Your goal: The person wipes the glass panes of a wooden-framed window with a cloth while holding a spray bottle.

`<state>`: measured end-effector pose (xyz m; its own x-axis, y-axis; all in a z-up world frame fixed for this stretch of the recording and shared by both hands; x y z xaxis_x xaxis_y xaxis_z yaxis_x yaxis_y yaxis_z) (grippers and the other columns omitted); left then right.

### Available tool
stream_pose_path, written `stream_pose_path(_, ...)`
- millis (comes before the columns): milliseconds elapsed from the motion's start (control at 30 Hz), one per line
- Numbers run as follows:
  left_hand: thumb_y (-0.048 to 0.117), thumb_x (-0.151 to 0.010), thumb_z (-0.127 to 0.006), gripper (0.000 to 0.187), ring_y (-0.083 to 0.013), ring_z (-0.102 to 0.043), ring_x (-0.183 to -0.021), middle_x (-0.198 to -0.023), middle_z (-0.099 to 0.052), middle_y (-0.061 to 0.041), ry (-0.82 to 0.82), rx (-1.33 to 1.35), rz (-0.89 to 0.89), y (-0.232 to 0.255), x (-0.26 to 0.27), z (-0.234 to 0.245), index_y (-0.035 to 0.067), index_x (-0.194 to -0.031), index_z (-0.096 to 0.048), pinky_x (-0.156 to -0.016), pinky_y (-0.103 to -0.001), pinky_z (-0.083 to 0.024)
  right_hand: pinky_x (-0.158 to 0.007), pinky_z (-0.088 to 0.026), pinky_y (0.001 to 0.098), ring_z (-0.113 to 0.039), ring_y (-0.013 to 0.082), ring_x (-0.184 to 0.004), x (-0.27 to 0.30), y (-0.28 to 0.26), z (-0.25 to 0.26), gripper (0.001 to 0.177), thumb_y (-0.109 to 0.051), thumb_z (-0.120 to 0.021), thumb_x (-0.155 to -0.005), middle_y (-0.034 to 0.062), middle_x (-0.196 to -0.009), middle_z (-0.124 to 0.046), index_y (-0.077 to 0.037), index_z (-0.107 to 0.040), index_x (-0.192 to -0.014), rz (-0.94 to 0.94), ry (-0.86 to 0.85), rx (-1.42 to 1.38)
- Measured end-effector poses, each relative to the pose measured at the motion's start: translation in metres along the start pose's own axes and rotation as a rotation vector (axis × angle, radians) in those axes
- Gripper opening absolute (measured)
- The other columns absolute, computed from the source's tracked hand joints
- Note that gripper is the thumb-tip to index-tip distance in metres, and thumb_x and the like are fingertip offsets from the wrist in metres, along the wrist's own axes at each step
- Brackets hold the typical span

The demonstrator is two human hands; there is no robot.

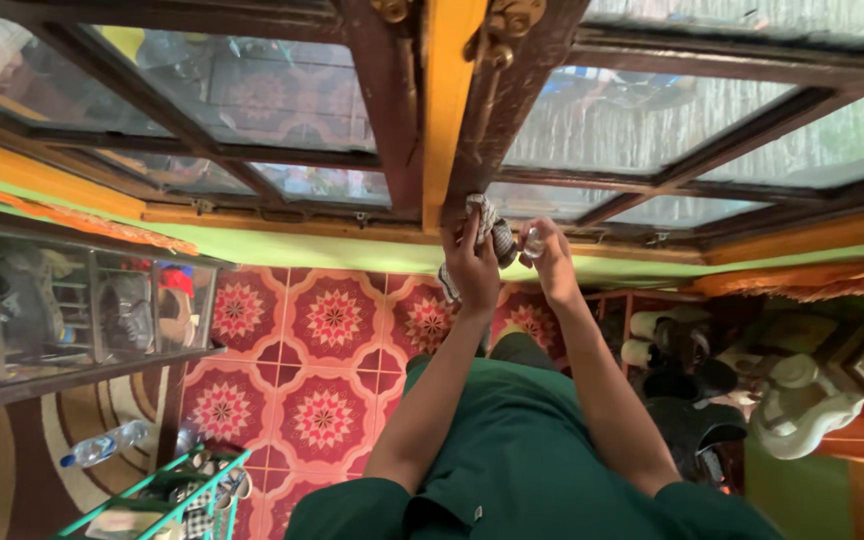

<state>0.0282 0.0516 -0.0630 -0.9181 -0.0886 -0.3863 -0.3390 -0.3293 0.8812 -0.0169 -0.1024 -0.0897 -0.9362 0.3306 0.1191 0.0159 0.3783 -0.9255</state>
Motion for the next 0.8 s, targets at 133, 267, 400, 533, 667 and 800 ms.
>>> stream_pose_path(133, -0.001, -0.091, -0.072, 0.051, -0.0334, -0.064, -0.106, -0.121, -0.06, -0.014, -0.07, 0.056, 0.003, 0.008, 0.005, -0.009, 0.016, -0.139, -0.065, -0.087, -0.043, -0.053, -0.069, -0.04, 0.0256, -0.049, 0.0085, -0.081, 0.013, -0.01, 0.011, 0.044, -0.052, -0.048, -0.105, -0.0017, -0.096, -0.055, -0.01, -0.059, -0.106, 0.139, -0.114, -0.013)
stream_pose_path(267, -0.005, -0.087, -0.069, 0.063, -0.0301, -0.065, -0.103, -0.116, -0.062, -0.011, -0.128, 0.055, -0.075, 0.022, 0.003, -0.017, 0.017, -0.145, -0.06, -0.084, -0.041, -0.054, -0.065, -0.038, 0.0268, -0.048, 0.0099, -0.074, 0.01, 0.005, 0.038, 0.037, -0.047, -0.051, -0.108, 0.0004, -0.087, -0.055, -0.011, -0.057, -0.102, 0.035, 0.044, -0.016)
stream_pose_path(400, -0.007, -0.088, -0.068, 0.065, -0.0287, -0.068, -0.101, -0.118, -0.064, -0.01, -0.083, -0.159, -0.31, 0.026, -0.009, -0.033, 0.019, -0.147, -0.058, -0.079, -0.039, -0.055, -0.063, -0.037, 0.026, -0.05, 0.009, -0.074, 0.015, 0.004, 0.05, 0.035, -0.047, -0.051, -0.106, -0.0002, -0.088, -0.057, -0.012, -0.057, -0.102, 0.026, 0.085, -0.075)
stream_pose_path(533, -0.001, -0.092, -0.073, 0.064, -0.0269, -0.07, -0.101, -0.118, -0.064, -0.008, -0.075, -0.219, -0.474, 0.01, -0.006, -0.053, 0.021, -0.149, -0.053, -0.081, -0.038, -0.059, -0.064, -0.038, 0.0245, -0.049, 0.0075, -0.073, 0.022, -0.008, 0.058, 0.037, -0.048, -0.05, -0.107, -0.0007, -0.086, -0.056, -0.012, -0.057, -0.102, -0.002, 0.12, -0.079)
stream_pose_path(667, 0.002, -0.091, -0.077, 0.06, -0.0227, -0.07, -0.096, -0.116, -0.067, -0.007, -0.169, -0.122, -0.535, 0.013, 0.009, -0.102, 0.016, -0.146, -0.057, -0.074, -0.032, -0.059, -0.057, -0.034, 0.0252, -0.044, 0.0075, -0.065, 0.024, -0.022, 0.064, 0.038, -0.048, -0.051, -0.108, -0.0003, -0.082, -0.055, -0.011, -0.058, -0.1, 0.053, 0.134, -0.061)
stream_pose_path(800, 0.006, -0.088, -0.081, 0.059, -0.0216, -0.071, -0.092, -0.11, -0.067, -0.005, -0.197, -0.093, -0.506, 0.026, 0.013, -0.095, 0.017, -0.142, -0.062, -0.075, -0.034, -0.059, -0.057, -0.033, 0.025, -0.044, 0.0078, -0.064, 0.026, -0.022, 0.073, 0.039, -0.048, -0.053, -0.107, 0.0006, -0.081, -0.056, -0.01, -0.058, -0.099, 0.023, 0.217, -0.102)
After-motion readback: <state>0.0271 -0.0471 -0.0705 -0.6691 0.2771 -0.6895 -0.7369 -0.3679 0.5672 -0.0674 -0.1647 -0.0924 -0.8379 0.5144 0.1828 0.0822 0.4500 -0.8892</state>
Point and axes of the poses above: each hand's wrist, its own x-axis away from the middle knuckle, its own z-axis out of the back of the hand, y = z × x, the point moved 7 cm from there along -x, towards the middle knuckle
